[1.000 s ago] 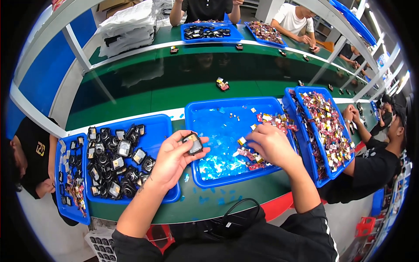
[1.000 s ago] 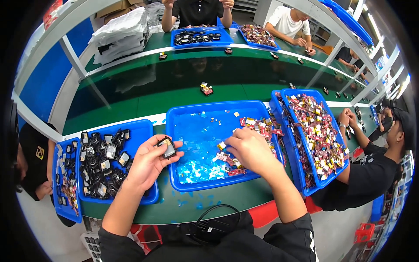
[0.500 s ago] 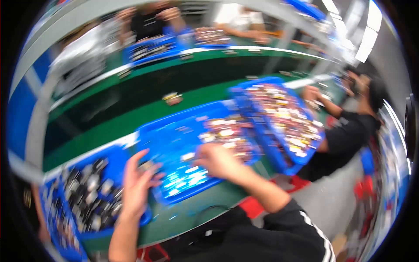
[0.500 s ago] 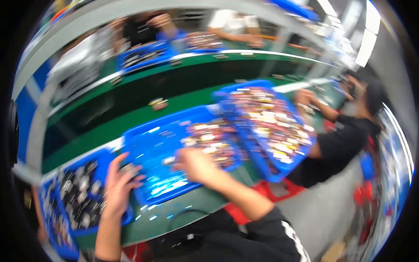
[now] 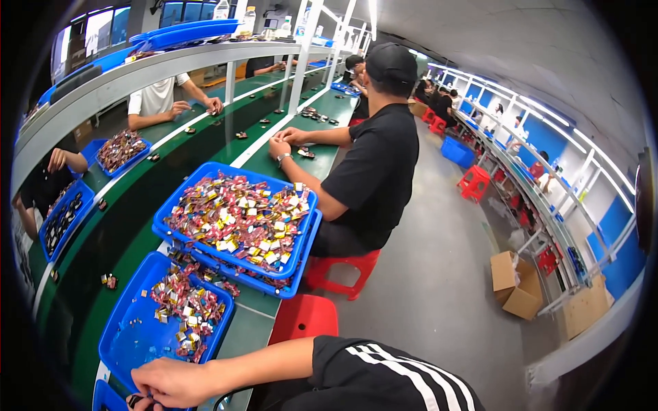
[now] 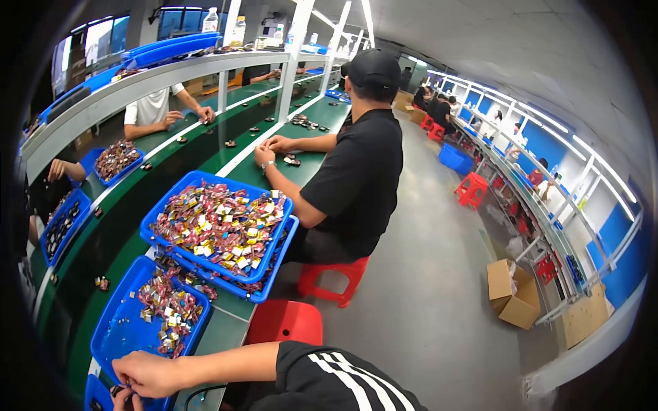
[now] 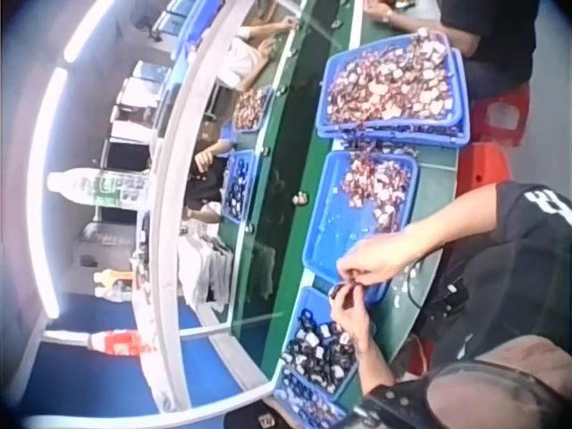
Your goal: The recorder is assembling small electronic or mechanical components by inserting tiny parts into a black housing at an industrial workbench.
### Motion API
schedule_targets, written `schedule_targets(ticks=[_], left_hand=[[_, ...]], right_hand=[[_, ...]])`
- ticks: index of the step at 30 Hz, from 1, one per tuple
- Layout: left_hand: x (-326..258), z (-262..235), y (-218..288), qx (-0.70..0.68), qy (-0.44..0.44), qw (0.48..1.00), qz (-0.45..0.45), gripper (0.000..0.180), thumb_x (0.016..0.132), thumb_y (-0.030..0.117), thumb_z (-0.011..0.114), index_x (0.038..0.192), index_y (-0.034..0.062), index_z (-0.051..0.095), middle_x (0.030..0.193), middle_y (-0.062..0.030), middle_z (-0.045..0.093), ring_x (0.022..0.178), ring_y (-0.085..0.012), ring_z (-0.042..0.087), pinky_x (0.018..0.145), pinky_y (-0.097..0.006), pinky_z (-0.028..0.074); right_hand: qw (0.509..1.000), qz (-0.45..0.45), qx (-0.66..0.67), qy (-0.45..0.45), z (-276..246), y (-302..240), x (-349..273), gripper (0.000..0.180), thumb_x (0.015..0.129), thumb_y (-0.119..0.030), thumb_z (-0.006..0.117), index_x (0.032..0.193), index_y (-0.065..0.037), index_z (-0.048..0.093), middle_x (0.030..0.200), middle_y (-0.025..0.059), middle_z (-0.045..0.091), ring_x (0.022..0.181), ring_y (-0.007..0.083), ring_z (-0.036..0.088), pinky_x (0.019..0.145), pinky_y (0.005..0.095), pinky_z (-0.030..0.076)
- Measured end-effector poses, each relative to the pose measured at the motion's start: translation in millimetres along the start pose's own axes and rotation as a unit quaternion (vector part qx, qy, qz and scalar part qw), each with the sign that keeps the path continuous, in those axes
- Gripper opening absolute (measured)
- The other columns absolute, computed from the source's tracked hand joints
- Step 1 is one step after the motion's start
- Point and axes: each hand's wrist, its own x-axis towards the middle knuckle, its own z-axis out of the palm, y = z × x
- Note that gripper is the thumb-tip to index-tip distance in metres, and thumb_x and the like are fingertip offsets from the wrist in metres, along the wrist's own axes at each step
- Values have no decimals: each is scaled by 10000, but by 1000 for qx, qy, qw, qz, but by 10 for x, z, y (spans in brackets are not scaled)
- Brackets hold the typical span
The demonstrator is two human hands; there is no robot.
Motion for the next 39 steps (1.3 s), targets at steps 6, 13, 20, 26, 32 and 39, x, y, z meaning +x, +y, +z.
schedule_targets(ticks=[6, 13, 20, 26, 32, 39], left_hand=[[-151, -239, 221, 25, 5, 998, 52, 231, 839, -65, 669, 1067, -30, 669, 1117, -101, 577, 964, -199, 589, 829, -297, 509], [90, 114, 251, -64, 43, 996, -46, 203, 705, 75, 814, 887, 52, 728, 1007, -118, 645, 982, -223, 603, 825, -326, 500], [-75, 100, 223, -144, 68, 983, -92, 197, 757, 79, 795, 944, 55, 737, 1027, -75, 605, 882, -133, 593, 687, -234, 505], [-36, 68, 200, -146, 94, 982, -80, 164, 798, 70, 755, 957, 37, 730, 993, -76, 621, 869, -128, 599, 690, -239, 504], [-37, 142, 124, -187, 100, 972, -100, 126, 863, 86, 697, 963, 14, 721, 1012, -90, 626, 867, -136, 604, 714, -248, 504], [-35, 208, 119, -334, 126, 920, -160, 114, 905, 29, 628, 980, -43, 673, 1058, -112, 622, 804, -118, 588, 683, -241, 496]], right_hand=[[999, 23, 27, -39, 166, -20, 55, 115, 742, 8, 585, 848, -12, 546, 767, 169, 609, 732, 386, 604, 592, 437, 453], [971, 231, 46, -31, -158, -39, -77, 230, 884, -86, 676, 1092, -27, 596, 947, 64, 657, 882, 116, 653, 780, 267, 536], [921, 296, 250, -29, -42, 116, -52, 178, 879, 4, 656, 1043, 17, 590, 941, 65, 655, 867, 93, 640, 785, 231, 527], [926, 301, 226, -20, 48, 89, -5, 202, 862, 12, 678, 1046, 19, 595, 930, 53, 657, 864, 86, 636, 764, 222, 536], [943, 281, 172, -44, 75, 75, -32, 239, 844, 9, 703, 1063, 17, 607, 940, 54, 655, 864, 79, 625, 754, 218, 546], [949, 281, 137, -31, 61, 57, -47, 248, 837, 7, 701, 1073, 4, 626, 987, 65, 642, 882, 101, 625, 746, 235, 549]])
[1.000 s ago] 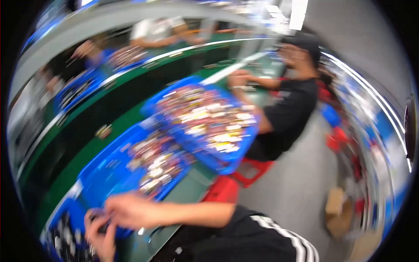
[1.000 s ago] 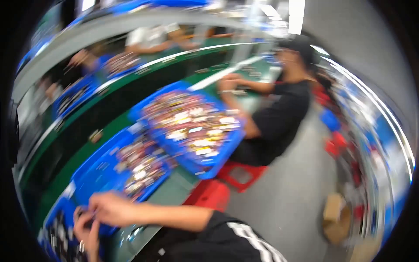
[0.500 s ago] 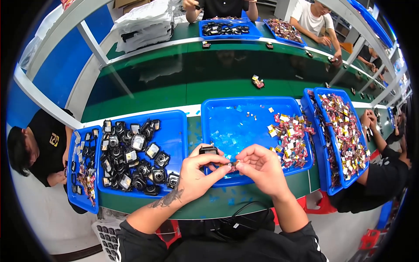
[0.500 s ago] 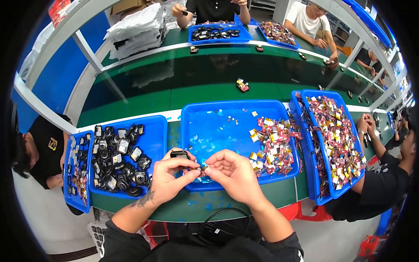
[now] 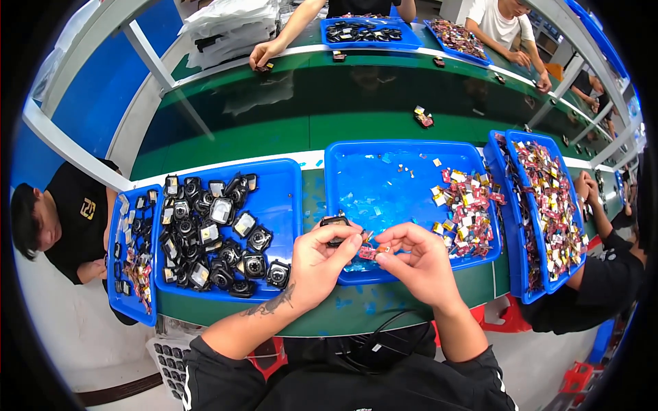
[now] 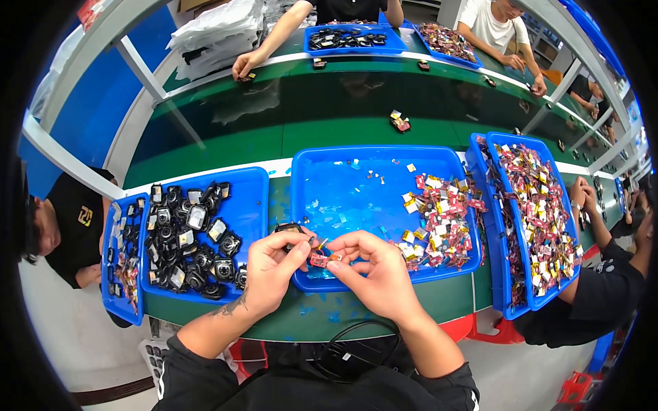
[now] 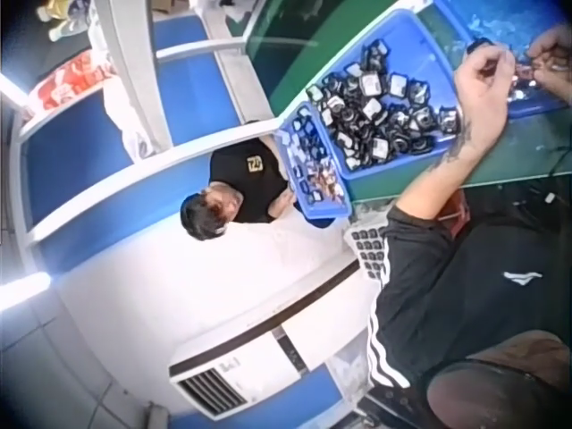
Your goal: The recorder is assembling small electronic or mechanical components by inserting tiny parts into a black housing at an industrial workbench.
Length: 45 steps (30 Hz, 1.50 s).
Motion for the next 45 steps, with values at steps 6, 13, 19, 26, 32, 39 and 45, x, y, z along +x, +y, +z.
schedule_targets(ticks=[6, 13, 19, 26, 32, 39, 45], left_hand=[[-14, -11, -7, 9, -15, 999, 49, 118, 836, 17, 708, 947, -15, 687, 1053, -90, 608, 818, -105, 589, 665, -222, 489], [-32, 2, 113, 262, -11, 949, 174, 140, 735, 69, 812, 849, 76, 731, 1001, -76, 611, 829, -138, 618, 643, -252, 504], [-12, -41, 116, 265, -70, 927, 256, 144, 724, 82, 821, 835, 64, 730, 987, -86, 609, 801, -166, 635, 663, -276, 517], [-8, -24, 79, 254, -24, 954, 156, 130, 749, 99, 806, 857, 73, 739, 992, -72, 615, 801, -131, 624, 588, -241, 470], [-25, -30, 71, 251, -34, 952, 174, 129, 771, 105, 790, 887, 79, 739, 1010, -51, 618, 804, -112, 617, 557, -225, 448], [2, -43, 69, 354, -67, 877, 317, 158, 713, 52, 814, 847, 57, 730, 982, -81, 617, 831, -178, 644, 670, -276, 538], [6, -67, 67, 445, -45, 796, 408, 221, 659, 74, 844, 851, 74, 734, 956, -73, 629, 813, -210, 652, 654, -296, 550]], right_hand=[[992, -87, -93, 24, 32, -84, 45, 171, 854, -28, 680, 1020, 9, 660, 959, 83, 635, 872, 137, 631, 695, 240, 526], [992, -59, -102, -43, -46, -143, 83, 85, 896, -65, 638, 898, 20, 640, 843, 58, 620, 803, 108, 588, 709, 245, 474], [987, 51, 41, -145, -123, -118, 145, 131, 931, -105, 599, 886, 18, 599, 811, 26, 610, 800, 79, 555, 728, 256, 463], [990, -2, -127, -61, -90, 0, 179, 122, 950, -106, 571, 935, 15, 584, 794, 61, 624, 737, 102, 585, 673, 274, 483], [994, -13, -57, -89, -132, -95, 113, 124, 965, -97, 568, 971, 23, 598, 884, 17, 632, 815, 54, 566, 741, 230, 479], [986, 63, 22, -155, -142, -107, 145, 129, 972, -107, 550, 931, 14, 568, 797, 1, 559, 742, 42, 491, 664, 224, 433], [988, 79, -55, -120, -99, -59, 220, 182, 994, -161, 502, 884, -20, 537, 711, -23, 499, 683, 46, 452, 615, 239, 406]])
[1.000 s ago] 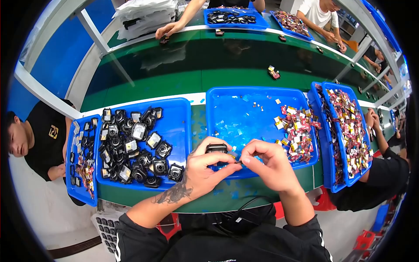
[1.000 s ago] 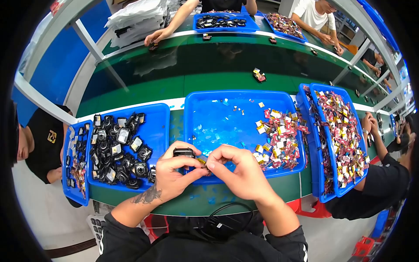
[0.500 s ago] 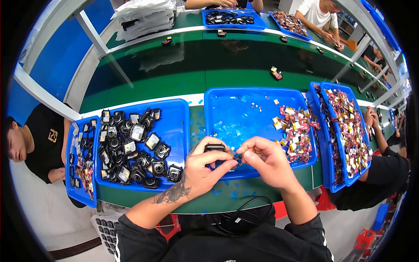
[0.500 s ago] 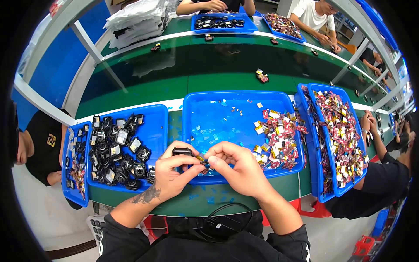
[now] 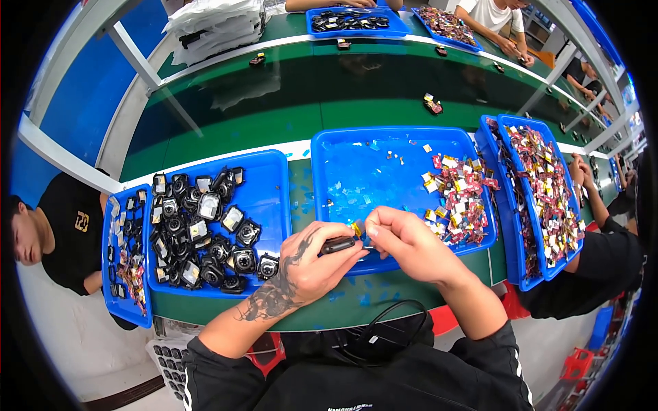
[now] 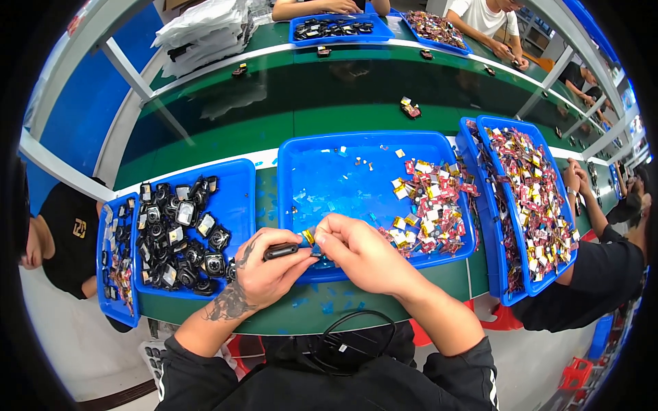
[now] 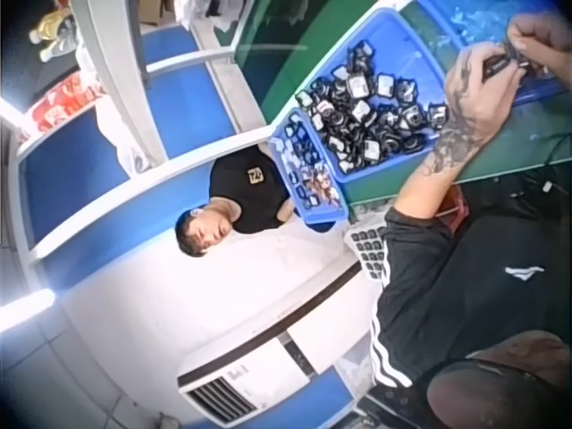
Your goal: The recorder is assembling small electronic or mechanical components by inserting tiny parts into a black housing at an industrial workbench.
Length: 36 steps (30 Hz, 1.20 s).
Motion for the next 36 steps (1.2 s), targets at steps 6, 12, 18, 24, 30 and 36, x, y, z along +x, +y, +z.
schedule_targets(ticks=[6, 12, 18, 24, 30, 36], left_hand=[[21, 5, 83, -38, 22, 998, -42, 180, 728, 52, 797, 891, 34, 721, 921, -73, 624, 795, -184, 652, 622, -287, 541], [15, 17, -15, -437, 45, 797, -415, 118, 876, 60, 684, 944, -35, 701, 903, -42, 627, 726, -62, 553, 596, -199, 441], [23, 32, 15, -495, 68, 751, -433, 143, 894, 88, 667, 961, -33, 703, 874, -48, 630, 697, -66, 543, 587, -204, 434], [-8, 41, 36, -449, 104, 789, -406, 134, 877, 38, 678, 969, -57, 690, 1012, -81, 598, 767, -93, 579, 662, -213, 488], [10, -1, 36, -449, 124, 791, -397, 105, 870, 14, 681, 951, -52, 686, 1028, -76, 582, 829, -94, 578, 681, -204, 487], [-4, -3, 52, -460, 115, 791, -387, 101, 868, 3, 679, 954, -49, 682, 1056, -77, 562, 863, -97, 573, 698, -210, 498]], right_hand=[[873, -183, -390, 229, -215, 128, 141, 120, 888, -105, 623, 970, -28, 580, 757, 86, 625, 701, 228, 635, 656, 348, 495], [903, -145, -357, 188, -155, 56, 78, 201, 835, -108, 697, 1022, -41, 664, 891, 128, 649, 679, 243, 647, 622, 338, 520], [977, -138, -60, 152, 179, -19, 53, 191, 823, -99, 747, 961, -20, 641, 849, 46, 653, 768, 114, 636, 668, 253, 509], [975, -128, -68, 170, 190, 35, 30, 195, 833, -62, 732, 827, -17, 543, 799, 35, 610, 715, 74, 580, 654, 225, 499], [945, -169, -94, 264, 17, 50, 124, 150, 862, -15, 673, 905, 1, 530, 809, 46, 601, 742, 85, 593, 675, 238, 507], [981, -125, -103, 112, 24, -79, 15, 136, 875, -60, 655, 991, 5, 679, 936, 95, 658, 843, 151, 636, 742, 275, 518]])
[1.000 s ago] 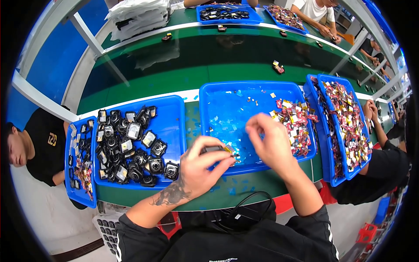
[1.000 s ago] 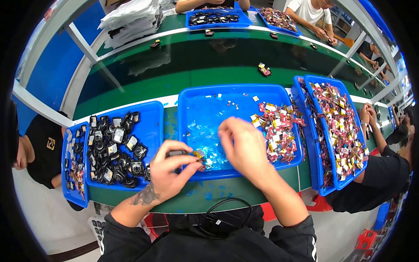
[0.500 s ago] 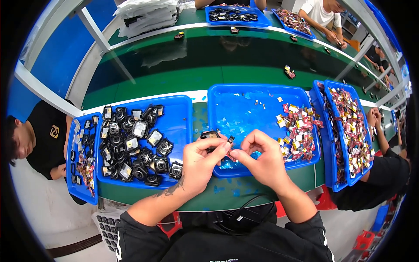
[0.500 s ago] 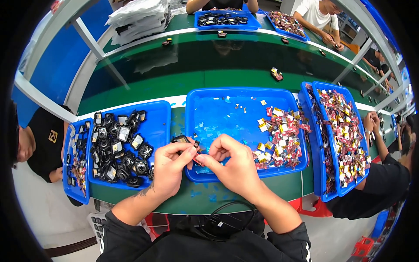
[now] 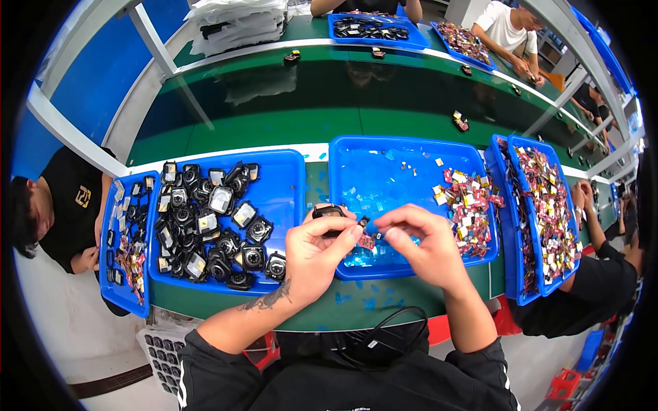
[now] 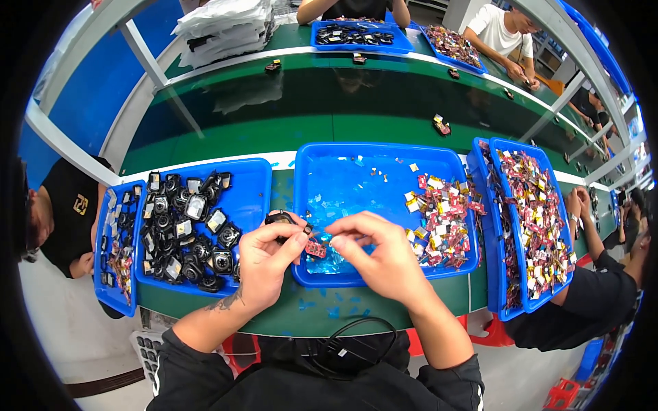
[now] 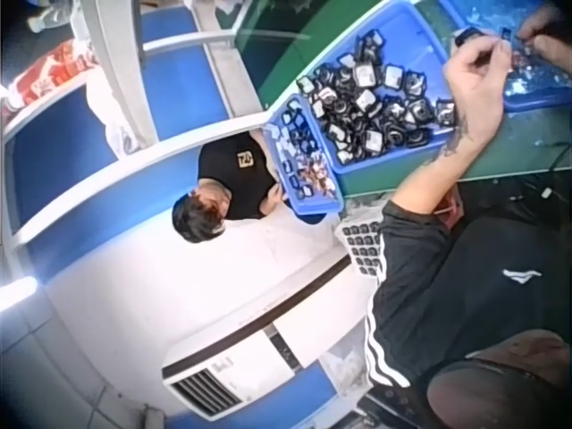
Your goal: The recorder is assembling small electronic or mechanical components by inserting tiny parts into a black housing at an industrial workbench.
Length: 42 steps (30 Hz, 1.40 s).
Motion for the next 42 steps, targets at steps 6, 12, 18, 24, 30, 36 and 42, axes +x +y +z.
schedule_targets(ticks=[6, 12, 18, 24, 30, 36, 42], left_hand=[[-9, 19, 14, 17, -34, 999, 23, 103, 868, -11, 671, 962, -51, 678, 1080, -84, 543, 886, -109, 577, 728, -222, 513], [-16, 16, -28, 42, -64, 997, 33, 115, 873, -5, 665, 979, -48, 677, 1097, -83, 532, 931, -131, 590, 765, -230, 523], [14, 39, -27, 108, -78, 991, 16, 348, 954, 43, 534, 1301, 21, 522, 1199, -109, 530, 1032, -145, 571, 871, -260, 494], [89, 26, -71, -35, -67, 997, -11, 453, 984, 37, 427, 1423, 17, 315, 1305, -163, 528, 1092, -212, 586, 924, -320, 484], [41, 21, -72, -59, -112, 990, -55, 427, 982, 39, 470, 1401, -16, 404, 1274, -108, 556, 1144, -144, 555, 986, -299, 452], [39, 18, -61, -21, -107, 993, -44, 402, 971, 26, 494, 1366, -27, 444, 1253, -97, 574, 1110, -154, 579, 960, -300, 477], [59, 27, -14, -129, -24, 990, -58, 331, 962, 13, 502, 1290, -18, 529, 1196, -117, 589, 1087, -179, 592, 928, -316, 511]], right_hand=[[995, -13, 58, 84, 82, 6, -16, 142, 870, -67, 665, 998, -5, 673, 954, 76, 645, 891, 135, 616, 737, 265, 509], [995, -49, 76, 43, 129, -101, -50, 142, 844, -7, 681, 986, -5, 677, 946, 75, 639, 816, 139, 630, 699, 244, 511], [988, -47, 87, 121, 173, -78, -31, 70, 870, 9, 646, 939, 13, 636, 904, 90, 659, 766, 147, 656, 699, 276, 541], [996, 37, -8, 77, 118, -140, -93, 104, 856, 25, 644, 957, 10, 664, 852, 107, 661, 734, 171, 663, 679, 279, 535], [992, -43, -86, 82, 305, -118, -11, 145, 806, 42, 689, 947, 6, 690, 842, 86, 693, 758, 140, 653, 707, 260, 518], [989, -57, -106, 91, 300, -129, -18, 152, 792, 27, 718, 939, 11, 685, 847, 96, 692, 743, 135, 654, 672, 255, 519], [988, -46, 9, 149, 264, -35, -65, 117, 821, 8, 718, 932, 19, 685, 902, 87, 690, 770, 105, 640, 688, 232, 520]])
